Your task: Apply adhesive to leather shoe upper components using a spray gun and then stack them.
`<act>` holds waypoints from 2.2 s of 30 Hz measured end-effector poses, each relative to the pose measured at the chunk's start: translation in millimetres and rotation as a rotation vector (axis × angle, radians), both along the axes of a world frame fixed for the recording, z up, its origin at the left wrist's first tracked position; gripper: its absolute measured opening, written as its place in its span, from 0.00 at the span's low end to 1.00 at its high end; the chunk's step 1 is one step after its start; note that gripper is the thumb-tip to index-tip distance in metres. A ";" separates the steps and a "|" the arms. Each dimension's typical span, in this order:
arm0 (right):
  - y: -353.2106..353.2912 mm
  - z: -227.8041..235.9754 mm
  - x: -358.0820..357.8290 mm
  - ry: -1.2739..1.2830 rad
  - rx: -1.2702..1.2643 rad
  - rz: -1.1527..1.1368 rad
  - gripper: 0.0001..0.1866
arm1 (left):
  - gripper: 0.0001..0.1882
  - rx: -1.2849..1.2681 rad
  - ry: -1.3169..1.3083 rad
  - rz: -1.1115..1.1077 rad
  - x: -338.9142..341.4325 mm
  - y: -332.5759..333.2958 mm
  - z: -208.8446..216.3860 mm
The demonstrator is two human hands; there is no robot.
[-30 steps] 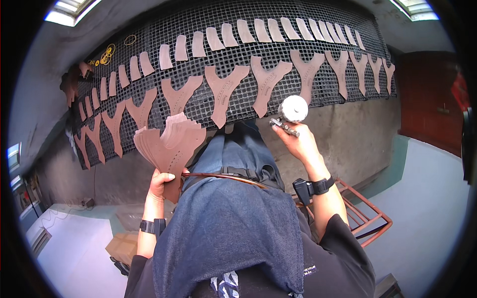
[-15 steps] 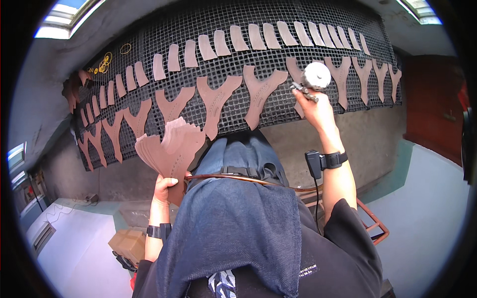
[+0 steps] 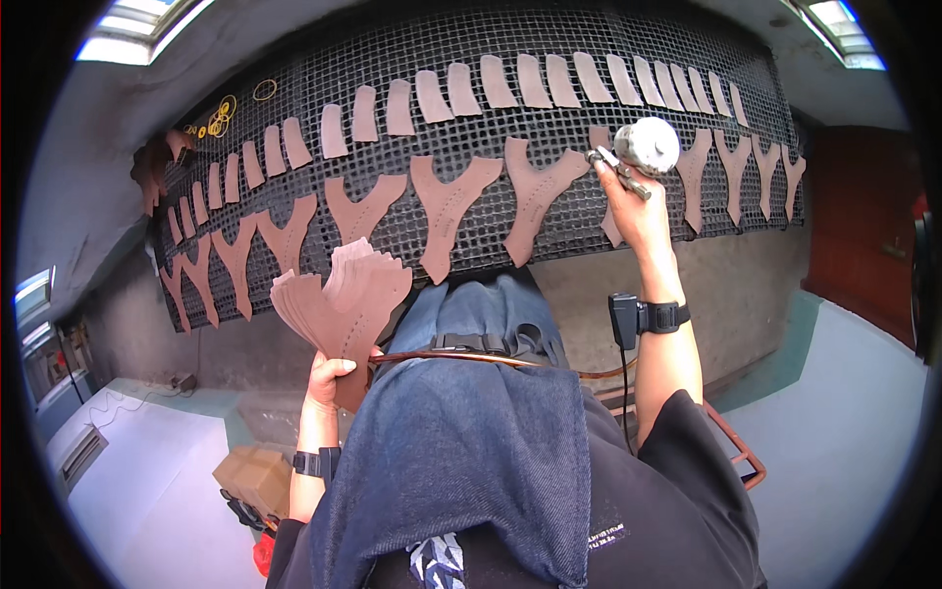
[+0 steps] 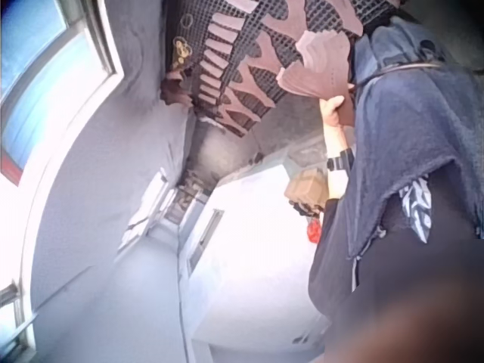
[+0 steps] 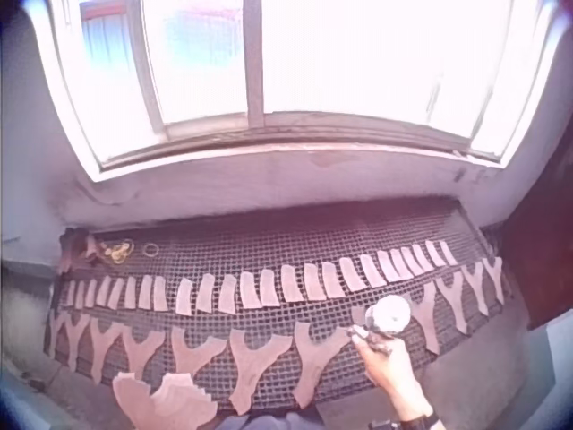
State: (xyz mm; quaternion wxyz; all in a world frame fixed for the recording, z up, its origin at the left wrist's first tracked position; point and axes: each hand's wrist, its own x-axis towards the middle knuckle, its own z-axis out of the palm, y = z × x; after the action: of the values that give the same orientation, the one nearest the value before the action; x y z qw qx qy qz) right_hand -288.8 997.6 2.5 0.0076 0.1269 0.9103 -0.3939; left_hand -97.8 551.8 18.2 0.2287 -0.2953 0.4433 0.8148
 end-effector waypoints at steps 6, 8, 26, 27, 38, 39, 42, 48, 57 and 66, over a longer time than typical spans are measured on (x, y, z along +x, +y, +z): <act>-79.1 2.0 42.0 -0.008 -0.134 -0.004 0.15 | 0.30 0.024 0.043 -0.040 27.3 -86.5 -11.5; -109.5 6.0 54.0 0.002 -0.091 0.016 0.17 | 0.29 0.035 0.051 -0.055 30.0 -114.7 -14.6; -174.4 5.1 32.7 -0.145 0.085 0.136 0.20 | 0.30 -0.012 0.043 0.058 42.5 -141.9 -12.9; -167.5 0.2 30.8 -0.114 0.090 0.131 0.20 | 0.30 -0.006 0.045 0.068 39.8 -136.7 -9.6; -160.7 -8.4 -24.7 0.063 -0.016 0.104 0.19 | 0.30 -0.047 0.045 0.130 52.0 -122.2 -11.2; -163.4 -7.4 -26.6 0.012 -0.017 0.151 0.18 | 0.30 -0.048 0.052 0.150 52.4 -120.5 -9.9; -175.8 -6.5 -22.3 -0.008 -0.062 0.213 0.17 | 0.30 -0.026 0.046 0.131 53.7 -127.5 -9.2; -185.0 -7.6 14.2 -0.212 -0.037 0.267 0.16 | 0.30 0.014 0.048 0.073 56.5 -141.3 -15.6; -194.5 4.3 119.4 -0.261 -0.078 0.266 0.17 | 0.30 0.026 0.028 -0.087 47.0 -175.3 -23.1; -207.2 22.1 156.3 -0.424 -0.063 0.240 0.17 | 0.33 0.082 -0.006 -0.176 33.8 -184.2 -25.0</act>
State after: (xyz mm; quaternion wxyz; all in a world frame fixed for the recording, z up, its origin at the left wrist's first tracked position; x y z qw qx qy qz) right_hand -132.5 790.4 24.6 0.2493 0.0972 0.8841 -0.3831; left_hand -63.9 367.6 -6.8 0.3129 -0.2479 0.4331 0.8081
